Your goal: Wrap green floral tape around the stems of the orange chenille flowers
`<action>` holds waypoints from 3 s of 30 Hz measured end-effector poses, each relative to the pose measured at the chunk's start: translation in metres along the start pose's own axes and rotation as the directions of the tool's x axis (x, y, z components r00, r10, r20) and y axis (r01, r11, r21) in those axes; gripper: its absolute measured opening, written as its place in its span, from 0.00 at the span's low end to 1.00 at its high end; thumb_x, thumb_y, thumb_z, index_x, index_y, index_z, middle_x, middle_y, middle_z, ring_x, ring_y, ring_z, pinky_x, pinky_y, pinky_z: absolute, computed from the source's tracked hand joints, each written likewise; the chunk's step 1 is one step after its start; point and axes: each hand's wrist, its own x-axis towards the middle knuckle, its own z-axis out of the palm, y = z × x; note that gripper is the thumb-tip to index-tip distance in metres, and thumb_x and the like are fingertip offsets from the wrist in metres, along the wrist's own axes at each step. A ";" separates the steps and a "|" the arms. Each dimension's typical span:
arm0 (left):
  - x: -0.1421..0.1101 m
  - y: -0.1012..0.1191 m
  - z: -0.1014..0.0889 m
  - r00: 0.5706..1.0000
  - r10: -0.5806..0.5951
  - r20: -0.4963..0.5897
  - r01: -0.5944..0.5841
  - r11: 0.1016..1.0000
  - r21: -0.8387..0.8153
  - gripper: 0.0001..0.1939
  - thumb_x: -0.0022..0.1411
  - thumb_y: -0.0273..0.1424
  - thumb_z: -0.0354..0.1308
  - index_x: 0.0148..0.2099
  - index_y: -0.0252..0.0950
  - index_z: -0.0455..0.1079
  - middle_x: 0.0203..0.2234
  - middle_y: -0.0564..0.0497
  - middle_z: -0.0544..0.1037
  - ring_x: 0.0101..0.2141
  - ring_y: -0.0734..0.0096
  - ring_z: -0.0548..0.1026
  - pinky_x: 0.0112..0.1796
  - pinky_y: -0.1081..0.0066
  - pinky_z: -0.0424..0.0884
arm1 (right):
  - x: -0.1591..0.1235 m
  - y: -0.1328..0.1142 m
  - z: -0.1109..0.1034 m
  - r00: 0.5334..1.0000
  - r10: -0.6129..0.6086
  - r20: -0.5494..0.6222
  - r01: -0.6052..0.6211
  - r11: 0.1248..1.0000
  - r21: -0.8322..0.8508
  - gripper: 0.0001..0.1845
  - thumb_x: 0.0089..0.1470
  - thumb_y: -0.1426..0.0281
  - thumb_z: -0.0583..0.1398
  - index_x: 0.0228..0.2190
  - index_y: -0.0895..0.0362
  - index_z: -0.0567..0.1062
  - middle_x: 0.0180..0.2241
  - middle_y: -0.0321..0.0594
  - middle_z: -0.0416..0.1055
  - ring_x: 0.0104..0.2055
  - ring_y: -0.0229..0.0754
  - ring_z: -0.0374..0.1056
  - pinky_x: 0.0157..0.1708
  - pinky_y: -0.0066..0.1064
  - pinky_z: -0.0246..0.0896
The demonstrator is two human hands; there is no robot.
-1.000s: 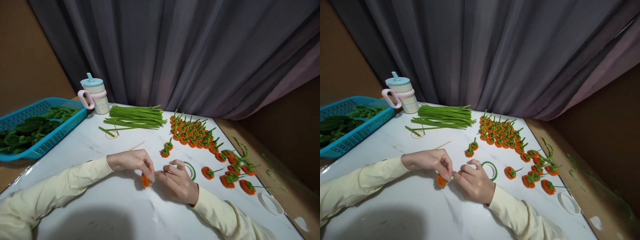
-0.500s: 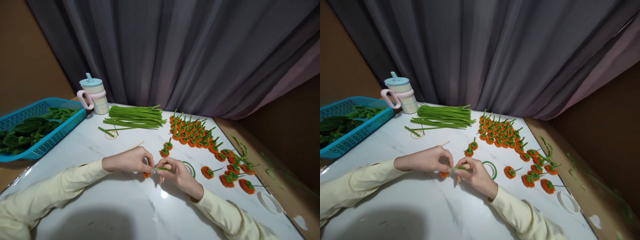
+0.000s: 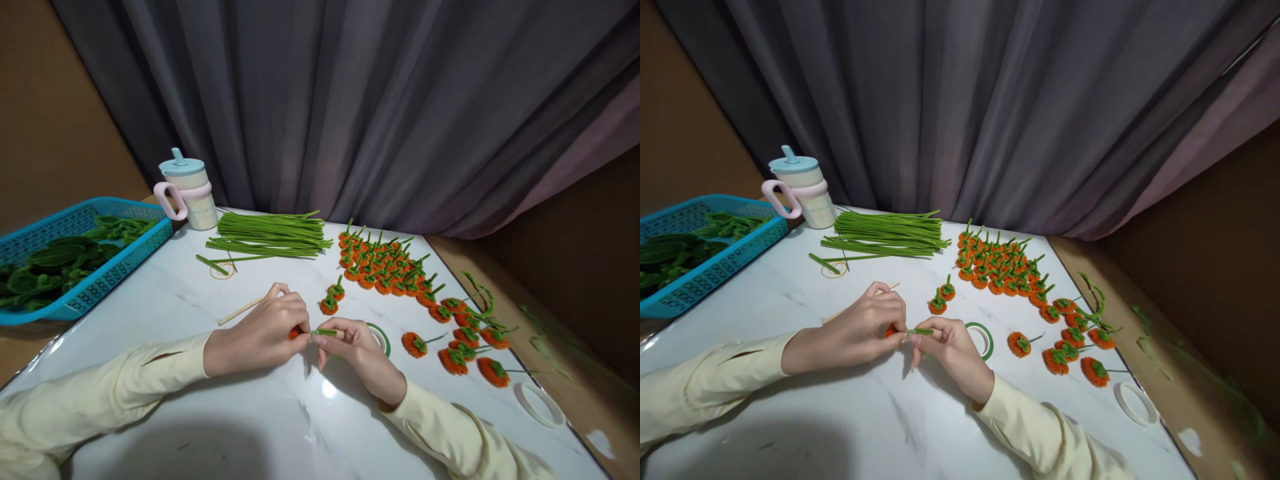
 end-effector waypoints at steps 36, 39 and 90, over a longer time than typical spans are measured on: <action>-0.006 0.007 -0.006 0.963 0.038 0.265 -0.021 0.997 -0.068 0.12 0.57 0.18 0.53 0.23 0.33 0.63 0.26 0.54 0.74 0.41 0.69 0.70 0.48 0.62 0.50 | -0.007 0.007 -0.002 0.594 -0.661 0.459 0.615 0.005 -0.788 0.13 0.52 0.82 0.50 0.36 0.58 0.70 0.25 0.37 0.71 0.36 0.43 0.64 0.43 0.41 0.50; -0.006 0.009 -0.010 0.958 0.110 0.264 -0.114 0.993 0.000 0.14 0.56 0.16 0.51 0.21 0.33 0.59 0.22 0.54 0.72 0.41 0.69 0.70 0.49 0.62 0.50 | -0.008 0.008 -0.002 0.531 -0.663 0.528 0.611 -0.133 -0.780 0.14 0.53 0.82 0.49 0.34 0.58 0.70 0.24 0.37 0.71 0.36 0.42 0.64 0.44 0.41 0.50; -0.008 0.000 0.000 0.982 0.114 0.154 -0.120 0.992 0.035 0.12 0.63 0.24 0.50 0.28 0.36 0.69 0.25 0.51 0.73 0.53 0.59 0.62 0.54 0.55 0.49 | 0.005 0.013 -0.009 0.950 -0.278 0.142 0.312 0.848 -0.428 0.16 0.54 0.58 0.60 0.25 0.56 0.79 0.25 0.41 0.73 0.38 0.43 0.65 0.45 0.41 0.57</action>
